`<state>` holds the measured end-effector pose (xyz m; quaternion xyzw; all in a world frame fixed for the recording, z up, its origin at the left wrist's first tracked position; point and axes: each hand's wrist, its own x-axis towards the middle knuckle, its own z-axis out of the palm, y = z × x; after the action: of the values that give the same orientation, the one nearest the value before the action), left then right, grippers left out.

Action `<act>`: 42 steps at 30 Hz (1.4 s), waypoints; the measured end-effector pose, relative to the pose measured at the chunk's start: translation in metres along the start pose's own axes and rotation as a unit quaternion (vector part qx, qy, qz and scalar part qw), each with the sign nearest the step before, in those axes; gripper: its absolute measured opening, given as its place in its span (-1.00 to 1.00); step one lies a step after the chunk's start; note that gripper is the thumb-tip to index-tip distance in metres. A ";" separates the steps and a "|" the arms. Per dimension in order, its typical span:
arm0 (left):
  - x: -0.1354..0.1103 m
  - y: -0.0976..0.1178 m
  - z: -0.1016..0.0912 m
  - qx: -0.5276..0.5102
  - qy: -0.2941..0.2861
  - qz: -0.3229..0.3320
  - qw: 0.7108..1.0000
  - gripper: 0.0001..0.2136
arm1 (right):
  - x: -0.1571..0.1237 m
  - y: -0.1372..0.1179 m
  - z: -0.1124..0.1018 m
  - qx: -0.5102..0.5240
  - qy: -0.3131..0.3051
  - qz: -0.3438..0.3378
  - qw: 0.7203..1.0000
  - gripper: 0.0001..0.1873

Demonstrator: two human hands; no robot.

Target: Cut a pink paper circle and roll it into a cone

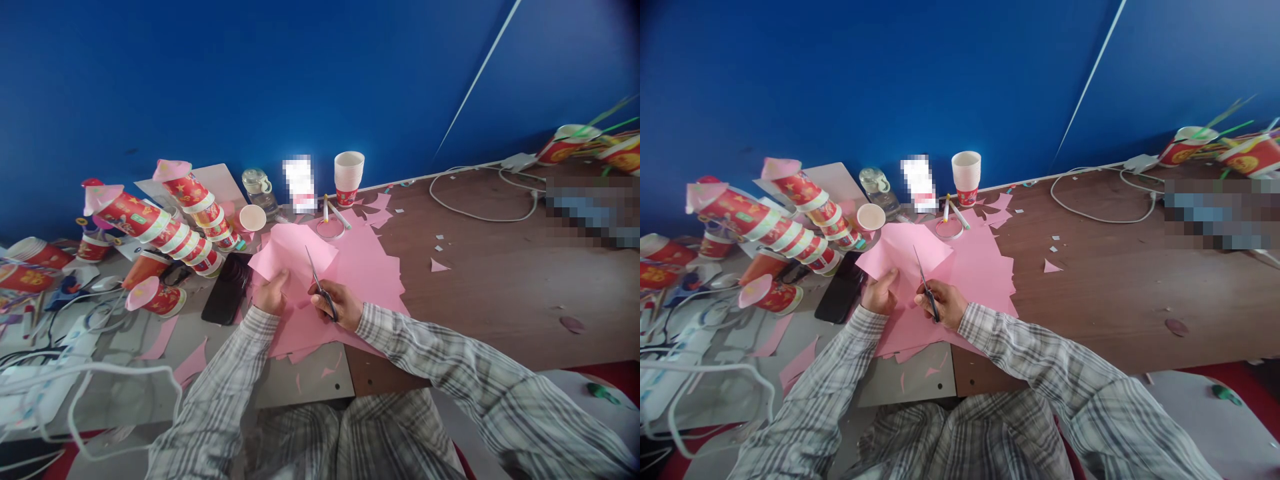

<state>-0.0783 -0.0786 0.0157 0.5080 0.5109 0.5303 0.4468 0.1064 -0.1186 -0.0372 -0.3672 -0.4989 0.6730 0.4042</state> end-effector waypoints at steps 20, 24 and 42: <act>0.012 0.010 -0.007 -0.177 0.011 -0.069 0.982 -0.47 | -0.003 -0.005 0.000 0.004 -0.015 0.046 0.999 -0.23; 0.015 0.005 -0.013 -0.156 -0.005 -0.066 0.986 -0.48 | -0.003 -0.005 0.001 0.002 -0.009 0.054 0.998 -0.21; 0.014 -0.005 -0.016 -0.078 -0.041 -0.060 0.994 -0.54 | 0.004 0.017 -0.003 -0.010 -0.003 0.030 0.999 -0.15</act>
<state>-0.0954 -0.0656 0.0124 0.4617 0.4790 0.5191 0.5367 0.1041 -0.1166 -0.0549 -0.3843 -0.4950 0.6811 0.3788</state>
